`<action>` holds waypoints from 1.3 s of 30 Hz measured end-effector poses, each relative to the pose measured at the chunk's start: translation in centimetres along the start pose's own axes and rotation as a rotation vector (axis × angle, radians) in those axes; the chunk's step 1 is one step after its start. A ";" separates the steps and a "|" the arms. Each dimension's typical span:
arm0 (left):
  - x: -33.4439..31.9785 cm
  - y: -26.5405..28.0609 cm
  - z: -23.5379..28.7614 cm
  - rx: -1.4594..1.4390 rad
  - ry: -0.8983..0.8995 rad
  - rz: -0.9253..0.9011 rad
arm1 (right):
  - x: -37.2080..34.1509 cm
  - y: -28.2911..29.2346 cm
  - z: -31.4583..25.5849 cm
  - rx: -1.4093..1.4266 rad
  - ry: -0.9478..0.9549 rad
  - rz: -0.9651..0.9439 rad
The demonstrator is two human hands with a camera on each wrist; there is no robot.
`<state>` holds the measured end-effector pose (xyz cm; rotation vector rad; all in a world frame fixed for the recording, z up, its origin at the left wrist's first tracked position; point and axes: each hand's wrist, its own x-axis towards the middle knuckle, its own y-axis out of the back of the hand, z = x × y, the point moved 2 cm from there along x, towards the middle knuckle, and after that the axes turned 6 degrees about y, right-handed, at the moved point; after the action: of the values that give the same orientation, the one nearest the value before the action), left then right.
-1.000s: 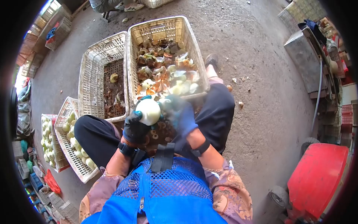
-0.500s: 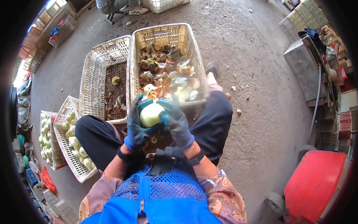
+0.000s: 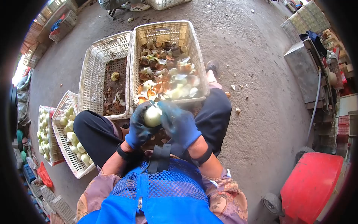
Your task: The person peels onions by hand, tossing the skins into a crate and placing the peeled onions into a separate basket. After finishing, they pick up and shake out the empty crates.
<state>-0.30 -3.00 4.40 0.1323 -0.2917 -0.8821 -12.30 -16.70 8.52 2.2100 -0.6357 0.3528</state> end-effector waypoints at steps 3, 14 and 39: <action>0.1 0.2 0.6 0.061 -0.036 0.017 | -0.4 0.6 1.6 -0.354 -0.096 -0.203; 0.3 0.4 2.1 0.303 -0.098 0.065 | -1.2 0.3 0.3 -0.746 -0.064 -0.366; 0.2 -0.3 1.4 0.027 0.048 0.081 | -1.6 1.3 -0.5 -0.191 -0.059 -0.069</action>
<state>-0.79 -3.36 5.69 0.1654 -0.2624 -0.7939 -14.36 -16.59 8.96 2.0599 -0.5974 0.1836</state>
